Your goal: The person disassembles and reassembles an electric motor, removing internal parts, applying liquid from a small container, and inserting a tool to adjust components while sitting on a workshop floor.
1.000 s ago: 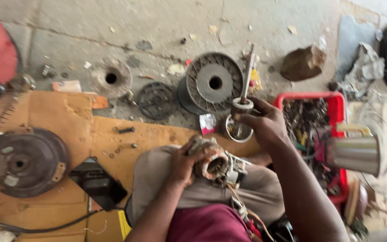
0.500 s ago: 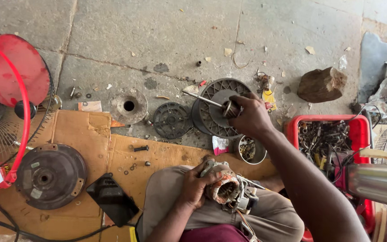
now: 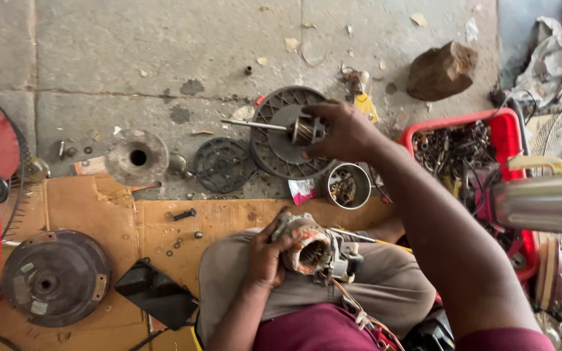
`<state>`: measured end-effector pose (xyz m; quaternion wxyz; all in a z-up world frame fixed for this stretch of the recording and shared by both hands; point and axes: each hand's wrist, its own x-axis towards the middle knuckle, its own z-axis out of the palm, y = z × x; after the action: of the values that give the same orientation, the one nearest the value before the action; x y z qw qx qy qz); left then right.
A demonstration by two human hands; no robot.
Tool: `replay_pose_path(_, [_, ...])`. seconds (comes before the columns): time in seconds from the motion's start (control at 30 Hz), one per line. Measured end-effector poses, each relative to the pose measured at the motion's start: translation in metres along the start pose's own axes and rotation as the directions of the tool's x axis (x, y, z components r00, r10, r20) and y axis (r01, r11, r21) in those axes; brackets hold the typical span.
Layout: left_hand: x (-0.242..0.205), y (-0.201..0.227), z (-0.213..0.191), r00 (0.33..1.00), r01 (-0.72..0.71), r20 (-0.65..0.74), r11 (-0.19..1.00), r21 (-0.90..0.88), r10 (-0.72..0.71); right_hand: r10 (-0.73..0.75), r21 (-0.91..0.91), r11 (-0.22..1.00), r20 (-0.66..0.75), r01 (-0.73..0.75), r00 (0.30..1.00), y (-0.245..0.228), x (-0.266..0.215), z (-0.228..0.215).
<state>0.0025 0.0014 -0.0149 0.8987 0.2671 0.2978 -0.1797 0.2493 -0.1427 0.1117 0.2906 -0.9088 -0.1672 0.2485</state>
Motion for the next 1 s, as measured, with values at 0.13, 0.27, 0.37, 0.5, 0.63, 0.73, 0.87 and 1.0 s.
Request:
replay_pose_path(0.13, [0.007, -0.004, -0.003, 0.999, -0.023, -0.033, 1.000, 0.003, 0.023, 0.216, 0.330, 0.935, -0.240, -0.130, 0.947, 0.013, -0.067, -0.024])
replay_pose_path(0.27, [0.010, -0.012, -0.006, 0.996, 0.040, -0.078, 0.997, 0.060, -0.036, 0.284, 0.464, 0.859, -0.082, -0.215, 0.955, 0.020, -0.154, 0.016])
replay_pose_path(0.37, [0.012, -0.005, 0.001, 0.995, 0.063, -0.083, 0.998, -0.012, -0.064, -0.024, 0.128, 0.991, -0.012, 0.025, 1.000, 0.013, -0.185, 0.060])
replay_pose_path(0.5, [0.003, -0.003, 0.007, 0.993, 0.049, -0.105, 0.998, -0.034, -0.052, 0.026, 0.115, 0.993, 0.036, -0.030, 0.999, -0.001, -0.185, 0.103])
replay_pose_path(0.63, [-0.002, -0.002, -0.001, 0.999, 0.022, -0.028, 0.936, -0.351, -0.034, -0.084, 0.076, 0.992, -0.151, 0.097, 0.985, -0.005, -0.180, 0.112])
replay_pose_path(0.73, [-0.005, -0.007, -0.014, 1.000, 0.028, 0.009, 0.939, -0.342, -0.026, -0.213, 0.096, 0.968, -0.191, 0.234, 0.958, 0.001, -0.182, 0.103])
replay_pose_path(0.87, [-0.010, -0.012, -0.025, 0.991, 0.051, 0.134, 0.963, -0.266, -0.016, -0.215, 0.162, 0.958, -0.147, 0.238, 0.966, 0.003, -0.189, 0.098])
replay_pose_path(1.0, [-0.016, -0.006, -0.026, 0.967, 0.115, 0.248, 0.962, -0.247, -0.052, 0.083, 0.272, 0.958, 0.052, -0.094, 0.995, 0.003, -0.190, 0.086])
